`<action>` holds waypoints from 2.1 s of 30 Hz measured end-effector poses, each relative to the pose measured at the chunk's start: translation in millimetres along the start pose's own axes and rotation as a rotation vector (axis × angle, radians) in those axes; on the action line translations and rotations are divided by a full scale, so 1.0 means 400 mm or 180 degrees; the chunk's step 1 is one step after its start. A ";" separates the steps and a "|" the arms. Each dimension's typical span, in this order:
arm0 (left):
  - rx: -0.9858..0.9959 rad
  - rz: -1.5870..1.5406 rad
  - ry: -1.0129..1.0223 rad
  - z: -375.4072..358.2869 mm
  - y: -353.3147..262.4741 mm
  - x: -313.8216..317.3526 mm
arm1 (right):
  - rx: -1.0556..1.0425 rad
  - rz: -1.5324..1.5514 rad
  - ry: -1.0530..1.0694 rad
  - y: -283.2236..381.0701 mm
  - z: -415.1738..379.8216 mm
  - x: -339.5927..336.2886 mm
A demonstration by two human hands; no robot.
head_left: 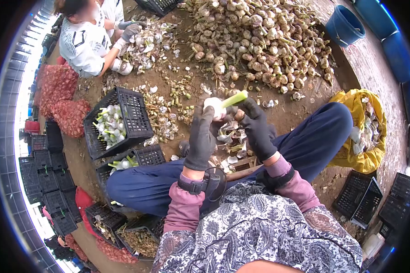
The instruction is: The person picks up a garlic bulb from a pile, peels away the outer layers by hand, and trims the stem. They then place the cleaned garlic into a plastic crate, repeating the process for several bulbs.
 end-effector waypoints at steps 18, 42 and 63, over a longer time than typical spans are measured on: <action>0.0554 0.0943 -0.0143 -0.041 -0.001 0.054 | 0.0679 0.1042 0.0140 0.043 -0.001 0.030; -0.0932 -0.0161 -0.0255 -0.025 0.034 -0.001 | -0.1637 -0.2263 0.0970 0.094 0.014 0.008; -0.1005 -0.0076 0.0430 -0.035 0.040 -0.091 | 0.0423 0.0002 -0.0177 0.010 -0.014 -0.038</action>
Point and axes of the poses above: each hand's wrist, its own z-axis towards the middle knuckle, its own x-axis out of the palm, y = z × x, the point moved 2 cm from there along z, towards the middle knuckle, and after that the axes turned 11 degrees about -x, right-handed, at the moved point
